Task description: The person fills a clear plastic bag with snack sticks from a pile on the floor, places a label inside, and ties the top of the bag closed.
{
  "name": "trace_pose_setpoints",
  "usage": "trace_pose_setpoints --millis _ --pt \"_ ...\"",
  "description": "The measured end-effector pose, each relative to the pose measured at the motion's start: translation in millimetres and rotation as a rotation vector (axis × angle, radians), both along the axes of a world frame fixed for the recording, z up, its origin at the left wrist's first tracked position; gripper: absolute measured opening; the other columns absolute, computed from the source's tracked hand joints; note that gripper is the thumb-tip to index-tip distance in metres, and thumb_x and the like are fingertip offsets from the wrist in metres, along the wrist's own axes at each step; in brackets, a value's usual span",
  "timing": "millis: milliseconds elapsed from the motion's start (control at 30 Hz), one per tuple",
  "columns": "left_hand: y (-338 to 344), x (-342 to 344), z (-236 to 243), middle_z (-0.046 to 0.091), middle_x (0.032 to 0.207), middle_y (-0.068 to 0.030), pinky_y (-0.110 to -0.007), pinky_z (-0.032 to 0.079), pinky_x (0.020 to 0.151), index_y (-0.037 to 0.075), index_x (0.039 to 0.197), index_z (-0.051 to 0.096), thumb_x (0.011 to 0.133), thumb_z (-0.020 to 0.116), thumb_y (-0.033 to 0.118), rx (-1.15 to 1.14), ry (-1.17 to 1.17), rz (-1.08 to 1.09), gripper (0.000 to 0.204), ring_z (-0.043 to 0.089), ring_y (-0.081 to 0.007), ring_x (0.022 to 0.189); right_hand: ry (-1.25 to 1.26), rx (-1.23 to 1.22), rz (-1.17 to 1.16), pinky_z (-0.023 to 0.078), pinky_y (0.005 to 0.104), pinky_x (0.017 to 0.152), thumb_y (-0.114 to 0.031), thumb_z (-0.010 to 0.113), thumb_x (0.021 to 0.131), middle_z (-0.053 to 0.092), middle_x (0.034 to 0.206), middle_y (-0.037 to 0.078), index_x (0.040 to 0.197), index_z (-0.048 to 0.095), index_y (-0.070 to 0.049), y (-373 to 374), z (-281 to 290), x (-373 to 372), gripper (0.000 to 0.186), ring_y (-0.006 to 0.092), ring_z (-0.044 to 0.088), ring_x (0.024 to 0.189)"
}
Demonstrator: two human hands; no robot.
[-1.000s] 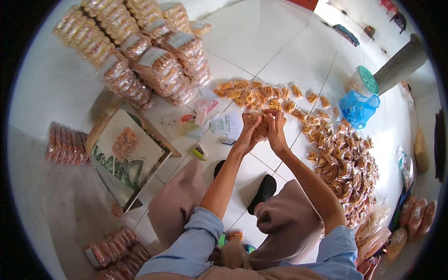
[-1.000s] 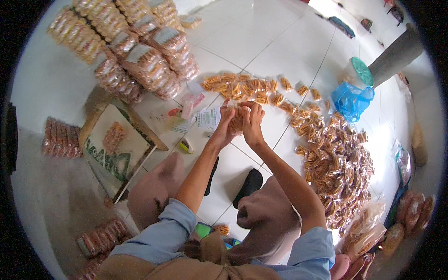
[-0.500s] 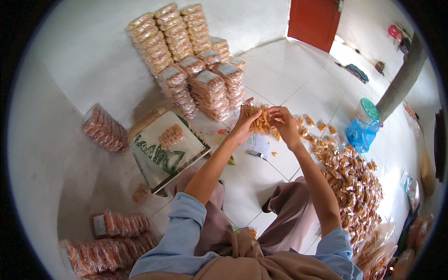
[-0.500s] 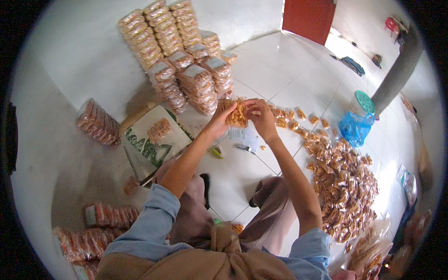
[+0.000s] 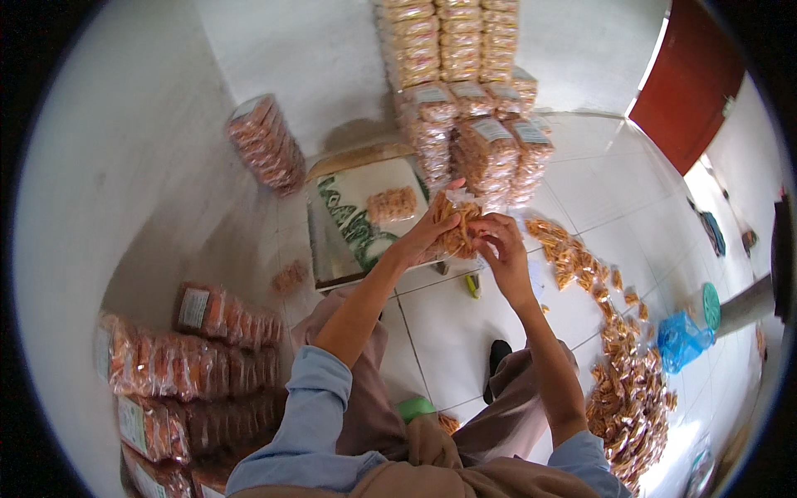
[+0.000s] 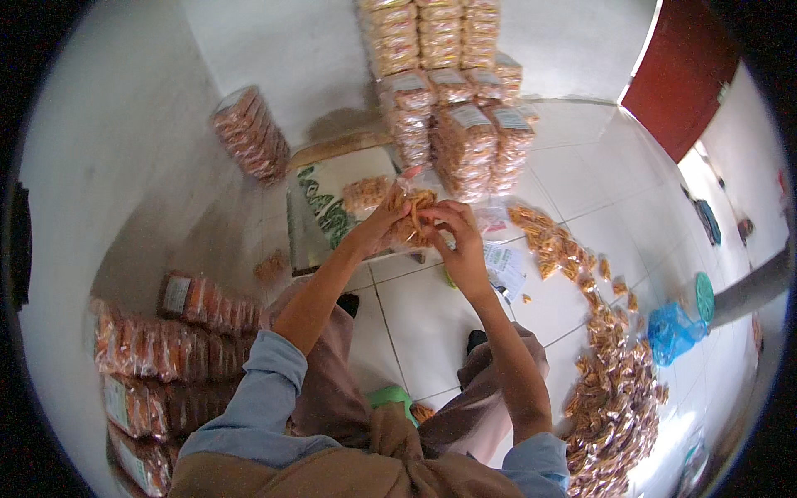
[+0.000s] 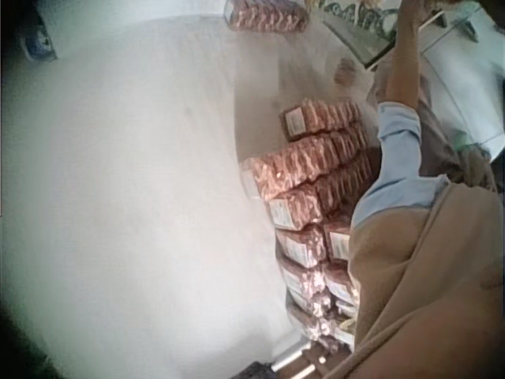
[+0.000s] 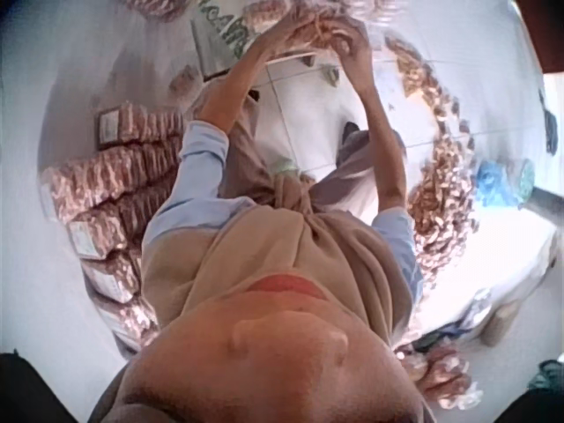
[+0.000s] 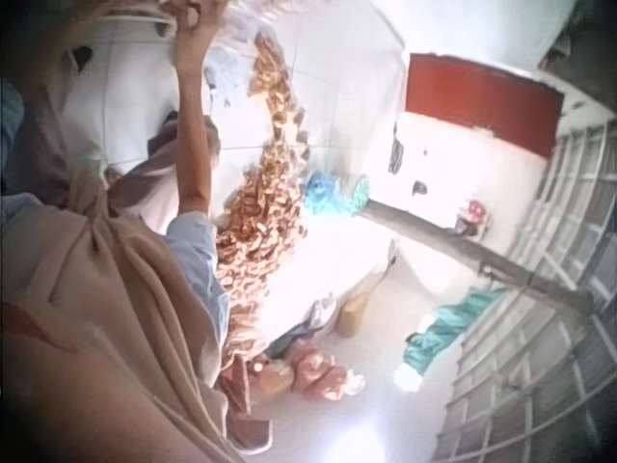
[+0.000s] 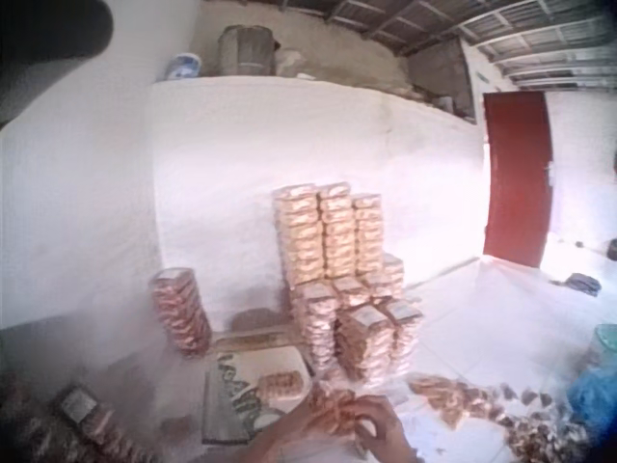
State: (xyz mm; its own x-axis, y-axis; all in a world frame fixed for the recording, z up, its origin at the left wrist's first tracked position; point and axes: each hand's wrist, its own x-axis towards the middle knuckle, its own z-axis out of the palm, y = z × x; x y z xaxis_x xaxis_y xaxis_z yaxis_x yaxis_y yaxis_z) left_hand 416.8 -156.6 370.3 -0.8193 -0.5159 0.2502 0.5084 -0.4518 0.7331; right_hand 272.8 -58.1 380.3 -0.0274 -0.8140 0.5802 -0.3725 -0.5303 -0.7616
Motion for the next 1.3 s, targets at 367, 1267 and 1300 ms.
trace_pose_setpoints --millis 367,1267,1300 --pt "-21 118 -11 0.043 0.12 -0.0102 -0.031 0.049 0.084 0.02 0.137 0.018 0.086 0.058 0.018 -0.041 -0.078 0.195 0.064 0.049 -0.0186 0.107 0.005 0.264 0.198 0.052 0.0265 0.072 0.007 0.068 0.068 0.042 0.116 0.004 0.117 0.047 -0.013 -56 19 96 0.057 0.0162 0.049 0.1" --pt "-36 106 -47 0.051 0.114 -0.0141 -0.038 0.046 0.089 0.002 0.123 0.039 0.092 0.045 0.033 0.411 -0.048 0.265 0.044 0.052 -0.0252 0.106 -0.153 -0.137 -0.214 0.042 0.0318 0.089 0.004 0.061 0.075 0.059 0.106 0.011 0.096 0.055 -0.003 -57 -25 79 0.024 0.0214 0.056 0.098" --pt "-34 104 -45 0.051 0.113 -0.0138 -0.037 0.046 0.089 0.001 0.122 0.04 0.091 0.046 0.033 0.361 -0.098 0.285 0.045 0.053 -0.0252 0.105 -0.237 -0.045 -0.194 0.043 0.0312 0.088 0.002 0.061 0.076 0.059 0.104 0.011 0.098 0.055 -0.003 -53 -16 67 0.023 0.0202 0.057 0.096"
